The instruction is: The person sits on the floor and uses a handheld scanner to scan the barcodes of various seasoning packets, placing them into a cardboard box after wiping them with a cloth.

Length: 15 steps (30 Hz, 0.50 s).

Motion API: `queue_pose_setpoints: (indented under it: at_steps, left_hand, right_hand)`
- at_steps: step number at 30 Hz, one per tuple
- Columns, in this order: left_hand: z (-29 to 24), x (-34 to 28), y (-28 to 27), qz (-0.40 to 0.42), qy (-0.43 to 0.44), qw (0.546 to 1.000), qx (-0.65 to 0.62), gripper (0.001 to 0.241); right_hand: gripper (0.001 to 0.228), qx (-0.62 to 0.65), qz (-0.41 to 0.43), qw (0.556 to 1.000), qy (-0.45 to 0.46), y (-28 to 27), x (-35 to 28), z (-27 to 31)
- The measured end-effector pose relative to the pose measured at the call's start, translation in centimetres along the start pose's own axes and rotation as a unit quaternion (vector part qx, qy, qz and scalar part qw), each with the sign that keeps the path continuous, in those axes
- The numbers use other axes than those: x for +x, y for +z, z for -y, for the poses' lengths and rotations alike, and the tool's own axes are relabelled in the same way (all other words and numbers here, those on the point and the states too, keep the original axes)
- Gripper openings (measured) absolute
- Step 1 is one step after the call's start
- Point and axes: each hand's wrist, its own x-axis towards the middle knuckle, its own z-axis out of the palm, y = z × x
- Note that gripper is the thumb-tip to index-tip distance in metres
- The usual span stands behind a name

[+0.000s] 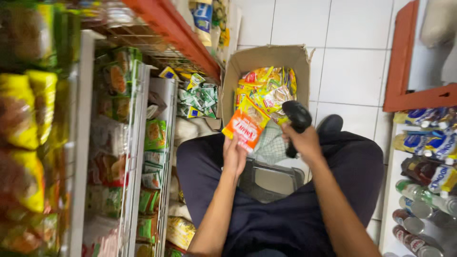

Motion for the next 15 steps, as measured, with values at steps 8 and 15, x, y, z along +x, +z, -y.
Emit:
queue_pose_setpoints:
  at_steps: [8, 15]
  left_hand:
    - [-4.1, -10.9, 1.9, 0.069, -0.069, 0.992, -0.074, 0.055]
    - [-2.9, -11.6, -1.0, 0.051, -0.091, 0.994, -0.023, 0.049]
  right_hand:
    - [0.048, 0.166, -0.016, 0.98, -0.104, 4.7, -9.1, -2.0]
    - [0.046, 0.193, -0.03, 0.976, -0.098, 3.6, -10.4, -4.3]
